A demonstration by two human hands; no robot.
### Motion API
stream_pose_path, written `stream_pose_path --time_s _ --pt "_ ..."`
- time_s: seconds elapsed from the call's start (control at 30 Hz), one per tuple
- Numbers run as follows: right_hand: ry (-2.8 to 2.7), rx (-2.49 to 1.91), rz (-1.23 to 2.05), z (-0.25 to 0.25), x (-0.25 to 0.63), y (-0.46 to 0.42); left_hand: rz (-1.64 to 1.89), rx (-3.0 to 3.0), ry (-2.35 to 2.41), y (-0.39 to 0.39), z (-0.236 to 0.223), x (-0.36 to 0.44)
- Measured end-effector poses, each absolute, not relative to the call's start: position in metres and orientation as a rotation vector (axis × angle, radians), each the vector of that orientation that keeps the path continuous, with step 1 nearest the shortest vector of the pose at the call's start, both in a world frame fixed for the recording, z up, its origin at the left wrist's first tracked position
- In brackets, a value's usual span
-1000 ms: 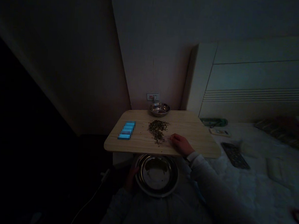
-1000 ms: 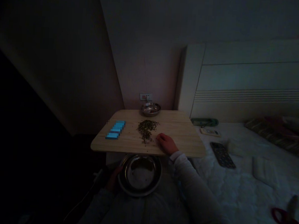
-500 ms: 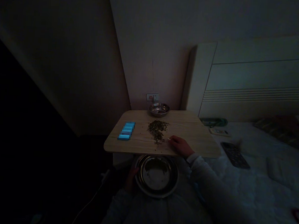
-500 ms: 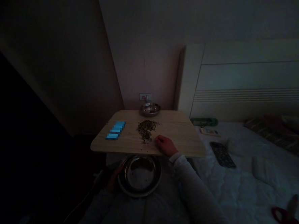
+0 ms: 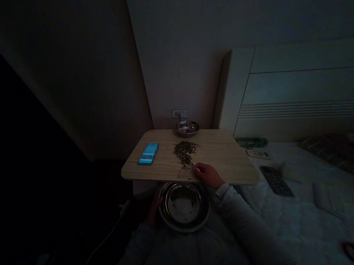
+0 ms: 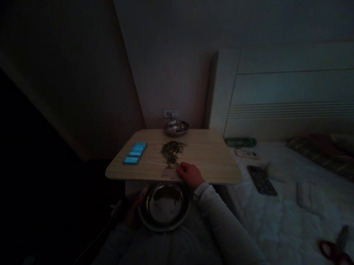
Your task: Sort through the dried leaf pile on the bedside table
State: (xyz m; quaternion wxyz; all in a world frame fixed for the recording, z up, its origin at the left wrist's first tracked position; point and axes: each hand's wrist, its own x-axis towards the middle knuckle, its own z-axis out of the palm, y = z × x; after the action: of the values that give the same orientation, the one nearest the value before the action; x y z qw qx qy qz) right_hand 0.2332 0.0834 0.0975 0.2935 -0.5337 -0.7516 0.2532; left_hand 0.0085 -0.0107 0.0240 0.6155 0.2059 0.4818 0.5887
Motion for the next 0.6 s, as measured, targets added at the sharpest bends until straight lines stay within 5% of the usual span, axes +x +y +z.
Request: stream_pose_path --time_s 0.6 --pt "-1.797 -1.295 0.906 0.0953 0.2367 0.0787 1.371 0.505 1.101 -0.0119 0.0209 0.0045"
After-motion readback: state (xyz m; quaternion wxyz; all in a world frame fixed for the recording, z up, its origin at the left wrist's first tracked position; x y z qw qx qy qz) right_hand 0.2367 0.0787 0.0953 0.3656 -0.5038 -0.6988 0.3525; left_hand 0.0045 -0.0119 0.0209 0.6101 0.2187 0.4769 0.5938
